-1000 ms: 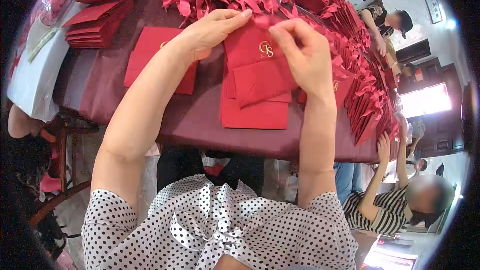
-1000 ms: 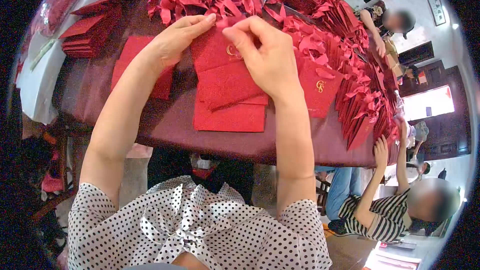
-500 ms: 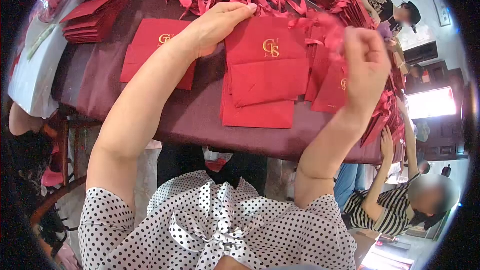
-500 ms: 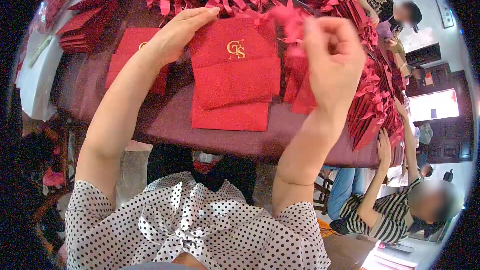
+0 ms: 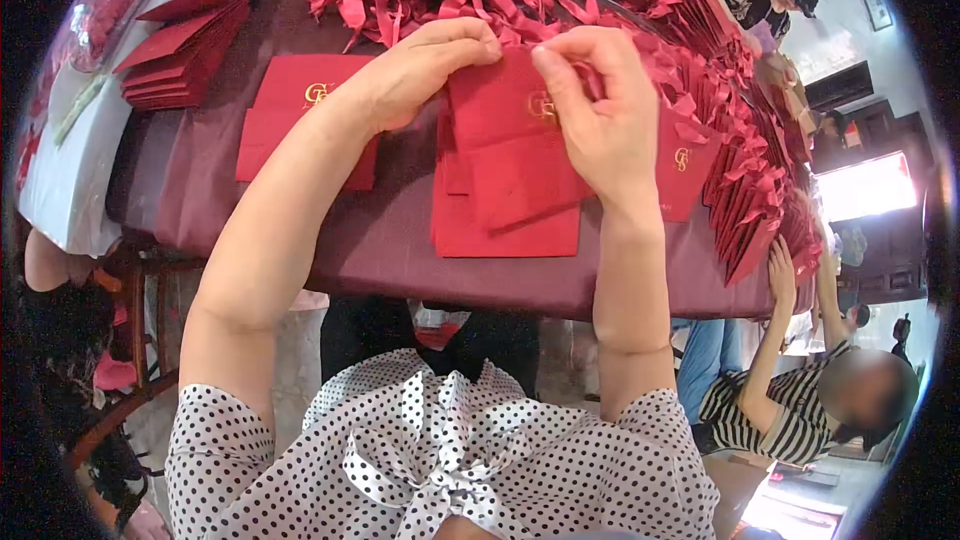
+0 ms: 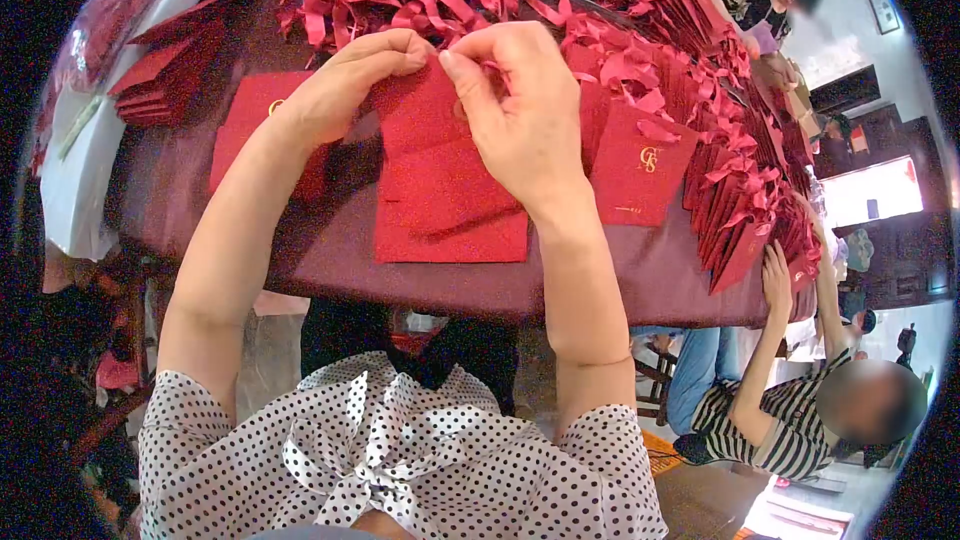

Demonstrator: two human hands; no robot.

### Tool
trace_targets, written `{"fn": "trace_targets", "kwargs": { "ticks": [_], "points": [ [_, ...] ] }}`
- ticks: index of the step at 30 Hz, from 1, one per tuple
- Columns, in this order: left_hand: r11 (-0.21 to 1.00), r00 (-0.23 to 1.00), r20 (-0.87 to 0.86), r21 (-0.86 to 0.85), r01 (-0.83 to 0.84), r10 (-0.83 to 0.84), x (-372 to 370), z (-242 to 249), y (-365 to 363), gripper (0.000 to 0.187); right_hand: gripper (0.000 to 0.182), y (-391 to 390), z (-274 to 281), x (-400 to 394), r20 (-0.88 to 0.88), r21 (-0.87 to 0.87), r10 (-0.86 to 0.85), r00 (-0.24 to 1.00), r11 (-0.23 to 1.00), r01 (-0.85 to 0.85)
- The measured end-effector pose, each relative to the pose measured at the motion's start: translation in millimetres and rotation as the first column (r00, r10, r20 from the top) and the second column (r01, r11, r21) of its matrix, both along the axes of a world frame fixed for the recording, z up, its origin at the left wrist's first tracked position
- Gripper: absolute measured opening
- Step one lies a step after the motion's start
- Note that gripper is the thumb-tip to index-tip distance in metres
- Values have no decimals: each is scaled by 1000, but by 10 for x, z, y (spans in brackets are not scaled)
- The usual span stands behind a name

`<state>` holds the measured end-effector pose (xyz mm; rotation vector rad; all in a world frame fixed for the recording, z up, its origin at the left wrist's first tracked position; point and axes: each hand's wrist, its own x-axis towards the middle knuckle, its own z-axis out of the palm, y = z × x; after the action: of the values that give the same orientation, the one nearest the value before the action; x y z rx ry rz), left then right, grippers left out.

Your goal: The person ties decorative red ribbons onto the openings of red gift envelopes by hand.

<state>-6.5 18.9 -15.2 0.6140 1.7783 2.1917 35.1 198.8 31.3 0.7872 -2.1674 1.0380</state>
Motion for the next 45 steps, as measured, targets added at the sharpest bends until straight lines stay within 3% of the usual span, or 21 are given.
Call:
{"fn": "trace_targets", "kwargs": {
  "ticks": [4, 7, 11, 13, 19, 22, 27, 29, 31, 34, 36, 37, 39, 40, 42, 44, 45],
  "points": [
    [996, 987, -146, -64, 63, -71, -29, -52, -10, 22, 12, 2, -109, -68, 78, 14, 19, 997, 1000, -21],
    [998, 990, -141, -57, -8, -1, 22, -49, 4, 28, 14, 2, -97, -69, 85, 77, 20, 996, 997, -27],
    [998, 985, -170, -58, -13, 3, -12, -98, 39, 29, 14, 0, -80, -27, 177, 94, -17, 984, 996, 0],
    [989, 953, -302, -138, -54, 10, -15, -109, 49, 29, 15, 12, -77, -28, 176, 105, -17, 984, 994, -2],
    [950, 873, -488, -267, -162, 12, -66, -117, 36, 22, 15, 6, -69, -8, 252, 114, -51, 966, 993, 23],
    [953, 782, -621, -206, -221, 47, -69, -147, 55, 19, 13, -1, -71, 3, 237, 151, -64, 969, 988, 28],
    [940, 634, -769, -159, -302, 74, -66, -130, 98, 16, 15, -106, -169, 42, -104, 341, -135, 985, 926, 162],
    [918, 570, -818, -164, -362, 79, -29, -18, 43, 15, 16, -88, -143, 17, -116, 245, -39, 992, 967, 66],
    [923, 545, -839, -200, -330, 13, 9, 53, 27, 15, 19, -34, -109, -15, -64, 130, 111, 992, 986, -102],
    [885, 545, -836, -300, -356, -64, 29, 63, -19, 18, 18, -5, -145, -31, 38, 166, 132, 990, 977, -137],
    [903, 669, -740, -333, -272, -71, 45, 106, -95, 20, 17, -16, -111, 15, 80, 203, 94, 992, 973, -108],
    [922, 809, -582, -352, -158, -84, 36, 182, -168, 21, 18, -24, -74, 41, 114, 198, 106, 988, 972, -127],
    [962, 789, -610, -252, -104, -74, 0, 160, -172, 21, 19, -48, -44, 92, 149, 198, 120, 981, 969, -149],
    [936, 688, -702, -338, -95, -184, -25, 170, -248, 20, 20, -76, -38, 119, 203, 155, 112, 973, 977, -144],
    [861, 738, -562, -505, 53, -375, -67, 169, -351, 20, 22, -111, -40, 134, 256, 120, 115, 960, 981, -150],
    [853, 706, -598, -521, 17, -379, -68, 152, -407, 20, 25, -111, -76, 134, 261, 160, 166, 951, 964, -212],
    [831, 715, -551, -552, 74, -430, -54, 189, -417, 20, 24, -124, -54, 159, 272, 180, 146, 951, 963, -199]
  ]
}}
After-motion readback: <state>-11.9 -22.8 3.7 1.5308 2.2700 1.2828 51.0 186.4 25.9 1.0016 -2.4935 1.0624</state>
